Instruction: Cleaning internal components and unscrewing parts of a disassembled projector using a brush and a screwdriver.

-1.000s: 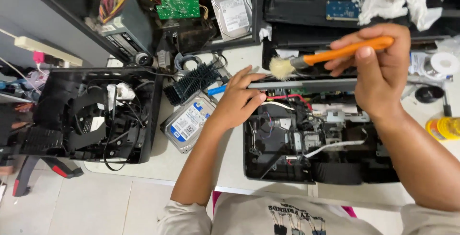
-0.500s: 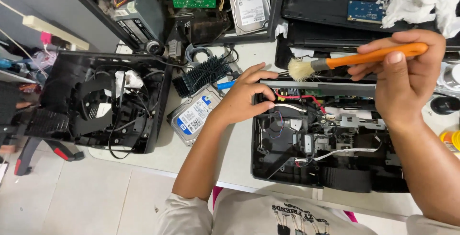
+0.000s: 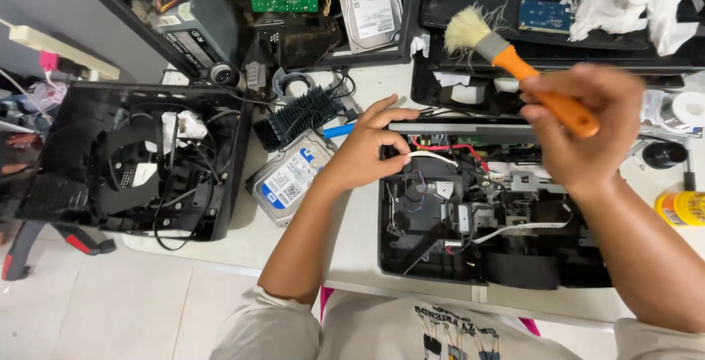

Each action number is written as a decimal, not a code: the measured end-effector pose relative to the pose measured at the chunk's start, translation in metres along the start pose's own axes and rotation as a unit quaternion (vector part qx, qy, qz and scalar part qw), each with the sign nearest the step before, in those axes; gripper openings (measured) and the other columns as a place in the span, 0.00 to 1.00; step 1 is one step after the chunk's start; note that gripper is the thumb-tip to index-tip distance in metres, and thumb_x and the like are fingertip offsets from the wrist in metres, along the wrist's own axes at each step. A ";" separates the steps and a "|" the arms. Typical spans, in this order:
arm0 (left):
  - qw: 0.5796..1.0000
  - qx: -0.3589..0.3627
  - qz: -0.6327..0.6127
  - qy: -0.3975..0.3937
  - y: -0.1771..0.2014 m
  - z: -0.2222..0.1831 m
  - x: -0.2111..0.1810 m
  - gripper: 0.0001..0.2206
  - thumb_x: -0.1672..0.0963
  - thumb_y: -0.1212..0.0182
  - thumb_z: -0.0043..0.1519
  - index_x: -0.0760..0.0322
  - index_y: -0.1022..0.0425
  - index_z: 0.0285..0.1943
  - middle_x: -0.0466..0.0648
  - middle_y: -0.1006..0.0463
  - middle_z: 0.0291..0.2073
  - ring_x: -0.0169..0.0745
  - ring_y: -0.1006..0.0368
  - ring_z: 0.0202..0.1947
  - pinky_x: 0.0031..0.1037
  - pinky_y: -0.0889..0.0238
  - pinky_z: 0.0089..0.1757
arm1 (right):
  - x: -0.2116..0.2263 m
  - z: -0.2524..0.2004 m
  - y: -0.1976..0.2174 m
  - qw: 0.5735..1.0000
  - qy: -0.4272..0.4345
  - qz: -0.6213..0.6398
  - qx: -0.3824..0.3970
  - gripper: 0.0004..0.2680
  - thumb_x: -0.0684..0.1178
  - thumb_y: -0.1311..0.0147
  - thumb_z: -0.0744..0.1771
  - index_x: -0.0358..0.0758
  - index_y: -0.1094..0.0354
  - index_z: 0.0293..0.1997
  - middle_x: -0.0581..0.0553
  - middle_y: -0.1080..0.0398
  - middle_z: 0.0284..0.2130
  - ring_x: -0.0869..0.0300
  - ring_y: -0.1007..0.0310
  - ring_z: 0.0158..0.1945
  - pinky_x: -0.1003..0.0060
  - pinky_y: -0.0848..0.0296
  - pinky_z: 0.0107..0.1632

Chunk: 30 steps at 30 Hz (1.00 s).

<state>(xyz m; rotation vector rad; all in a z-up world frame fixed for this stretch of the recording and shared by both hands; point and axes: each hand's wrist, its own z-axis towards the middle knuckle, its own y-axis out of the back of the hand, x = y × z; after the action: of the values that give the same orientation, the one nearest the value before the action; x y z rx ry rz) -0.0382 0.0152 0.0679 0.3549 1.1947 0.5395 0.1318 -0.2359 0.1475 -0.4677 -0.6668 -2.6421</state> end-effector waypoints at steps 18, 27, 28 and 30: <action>0.986 -0.006 0.145 -0.084 -0.018 0.003 -0.048 0.07 0.58 0.37 0.64 0.54 0.22 0.31 0.42 0.33 0.65 0.64 0.55 0.76 0.67 0.68 0.70 | 0.002 0.002 -0.004 0.999 -0.005 -0.006 0.051 0.12 0.35 0.43 0.71 0.29 0.43 0.59 0.29 0.27 0.49 0.42 0.23 0.53 0.51 0.25 0.58; 0.994 -0.025 0.043 -0.093 -0.022 0.001 -0.036 0.05 0.59 0.40 0.66 0.54 0.23 0.37 0.43 0.31 0.63 0.63 0.53 0.76 0.66 0.69 0.71 | 0.005 0.002 0.003 0.999 0.013 -0.031 0.031 0.12 0.35 0.42 0.72 0.28 0.43 0.60 0.28 0.26 0.48 0.41 0.22 0.54 0.49 0.26 0.60; 0.995 -0.023 0.042 -0.092 -0.022 0.000 -0.037 0.05 0.59 0.40 0.66 0.54 0.23 0.37 0.43 0.31 0.63 0.63 0.53 0.76 0.66 0.69 0.71 | 0.005 -0.001 0.004 0.999 0.011 -0.032 0.030 0.12 0.35 0.42 0.72 0.28 0.43 0.60 0.28 0.26 0.48 0.41 0.22 0.54 0.49 0.26 0.60; 0.995 0.013 0.084 -0.061 -0.021 0.001 -0.038 0.04 0.56 0.35 0.64 0.51 0.15 0.40 0.42 0.36 0.70 0.63 0.61 0.78 0.65 0.74 0.71 | 0.002 -0.003 0.005 0.999 -0.019 -0.026 0.033 0.14 0.34 0.40 0.72 0.29 0.44 0.62 0.30 0.26 0.50 0.42 0.22 0.58 0.53 0.23 0.61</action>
<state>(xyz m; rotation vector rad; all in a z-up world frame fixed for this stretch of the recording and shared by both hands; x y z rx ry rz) -0.0430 -0.0233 0.0864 0.5071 1.0614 0.6385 0.1316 -0.2422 0.1479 -0.4896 -0.7849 -2.6572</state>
